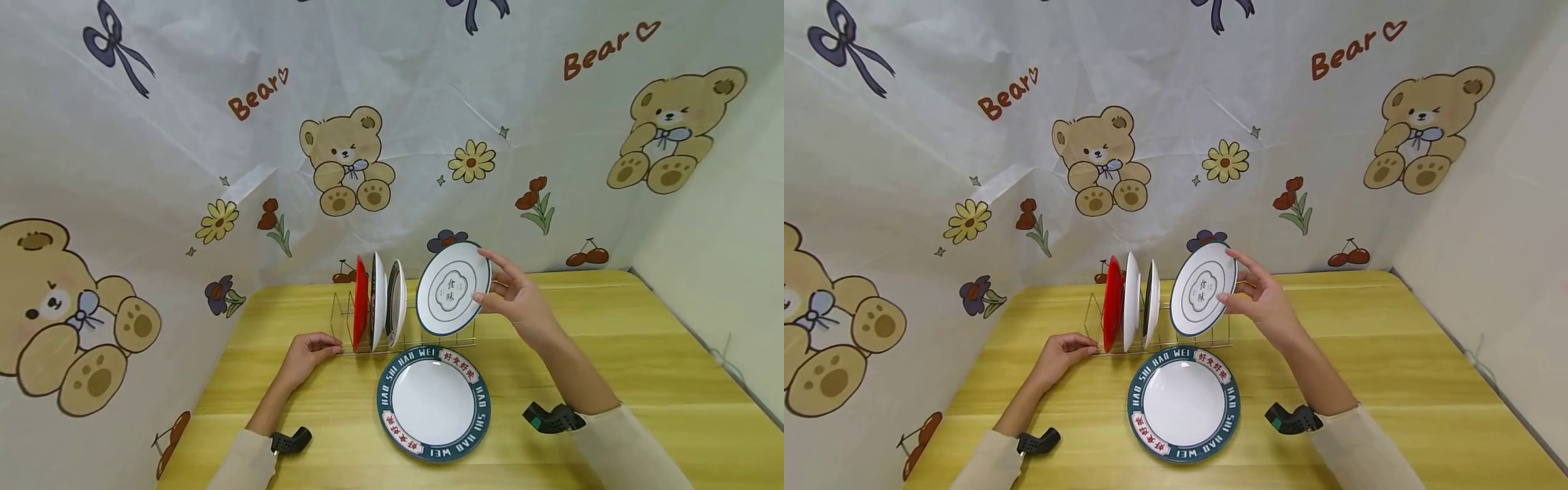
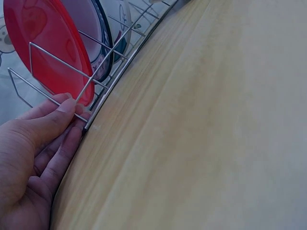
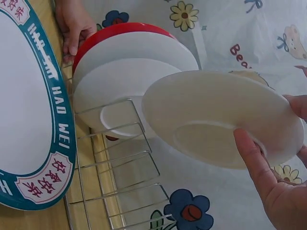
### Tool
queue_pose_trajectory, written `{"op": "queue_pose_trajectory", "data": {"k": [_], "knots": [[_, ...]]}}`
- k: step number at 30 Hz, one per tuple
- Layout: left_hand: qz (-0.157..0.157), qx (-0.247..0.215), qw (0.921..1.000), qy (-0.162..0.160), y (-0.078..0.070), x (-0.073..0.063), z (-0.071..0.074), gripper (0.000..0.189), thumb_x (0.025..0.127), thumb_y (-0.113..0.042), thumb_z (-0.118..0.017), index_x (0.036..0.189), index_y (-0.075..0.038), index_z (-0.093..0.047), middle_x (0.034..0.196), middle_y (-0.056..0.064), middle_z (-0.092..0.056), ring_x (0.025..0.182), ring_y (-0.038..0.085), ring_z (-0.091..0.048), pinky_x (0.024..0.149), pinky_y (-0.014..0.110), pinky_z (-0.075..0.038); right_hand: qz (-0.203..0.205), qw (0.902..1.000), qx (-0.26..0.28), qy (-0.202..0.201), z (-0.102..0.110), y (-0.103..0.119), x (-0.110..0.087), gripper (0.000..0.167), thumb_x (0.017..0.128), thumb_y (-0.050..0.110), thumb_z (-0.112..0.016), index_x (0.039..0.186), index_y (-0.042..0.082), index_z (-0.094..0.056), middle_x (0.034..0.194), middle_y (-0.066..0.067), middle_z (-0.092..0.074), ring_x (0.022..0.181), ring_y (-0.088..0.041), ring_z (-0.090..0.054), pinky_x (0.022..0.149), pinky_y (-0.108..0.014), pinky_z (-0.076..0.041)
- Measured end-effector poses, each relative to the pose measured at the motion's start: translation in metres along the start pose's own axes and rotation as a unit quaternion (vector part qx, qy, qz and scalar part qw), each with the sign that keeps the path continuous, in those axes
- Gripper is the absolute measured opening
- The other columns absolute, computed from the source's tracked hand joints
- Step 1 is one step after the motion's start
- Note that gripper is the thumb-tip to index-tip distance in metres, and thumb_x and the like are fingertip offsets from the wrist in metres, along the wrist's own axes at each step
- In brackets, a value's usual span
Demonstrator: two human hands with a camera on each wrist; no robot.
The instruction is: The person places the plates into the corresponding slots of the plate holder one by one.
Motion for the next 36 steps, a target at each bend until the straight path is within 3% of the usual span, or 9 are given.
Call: {"op": "queue_pose_trajectory", "data": {"k": [6,14,19,27,36], "knots": [[0.006,-0.002,1.0,0.006,0.0,-0.002,-0.001,0.014,0.092,0.004,-0.071,0.104,0.011,-0.074,0.101,0.02,-0.075,0.093,0.039,-0.072,0.08,0.037,-0.061,0.005,0.9989,-0.045,0.012,-0.015,0.001,0.009,0.078,0.09,0.01,-0.079,0.156,0.027,-0.041,0.124,-0.023,-0.058,0.104,-0.026,-0.064,0.078,-0.037,-0.062],[0.009,-0.012,0.9999,0.006,-0.002,-0.003,0.0,0.015,0.093,0.004,-0.07,0.105,0.012,-0.073,0.102,0.022,-0.074,0.094,0.04,-0.072,0.08,0.037,-0.061,0.02,0.9966,-0.066,0.046,-0.034,-0.004,0.024,0.078,0.089,0.011,-0.081,0.155,0.027,-0.043,0.12,-0.024,-0.058,0.105,-0.034,-0.064,0.076,-0.038,-0.063],[0.007,-0.017,0.9998,0.004,-0.003,-0.004,0.001,0.015,0.092,0.004,-0.07,0.105,0.012,-0.073,0.103,0.022,-0.074,0.095,0.041,-0.071,0.081,0.039,-0.061,0.037,0.9915,-0.111,0.058,-0.048,-0.003,0.03,0.078,0.087,0.015,-0.083,0.154,0.03,-0.045,0.116,-0.017,-0.06,0.1,-0.031,-0.064,0.076,-0.031,-0.061],[0.007,-0.004,1.0,-0.005,-0.003,-0.003,-0.001,0.015,0.092,0.004,-0.07,0.104,0.012,-0.073,0.102,0.02,-0.074,0.095,0.042,-0.071,0.08,0.035,-0.061,0.029,0.9823,-0.176,0.058,-0.069,-0.014,0.032,0.078,0.085,0.016,-0.085,0.152,0.029,-0.048,0.103,-0.011,-0.059,0.095,-0.029,-0.062,0.063,-0.025,-0.053],[0.002,-0.003,1.0,-0.005,-0.004,-0.002,0.0,0.015,0.092,0.004,-0.071,0.104,0.012,-0.073,0.1,0.018,-0.075,0.094,0.039,-0.072,0.08,0.034,-0.061,0.039,0.9803,-0.187,0.048,-0.086,-0.025,0.03,0.079,0.083,0.01,-0.085,0.152,0.015,-0.047,0.106,-0.021,-0.059,0.099,-0.04,-0.063,0.076,-0.031,-0.054]]}}
Point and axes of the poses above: each hand's wrist, its own x-axis towards the middle knuckle, its own z-axis out of the back of the hand, y = z × x, the point moved 3 cm from there along x, towards the middle knuckle
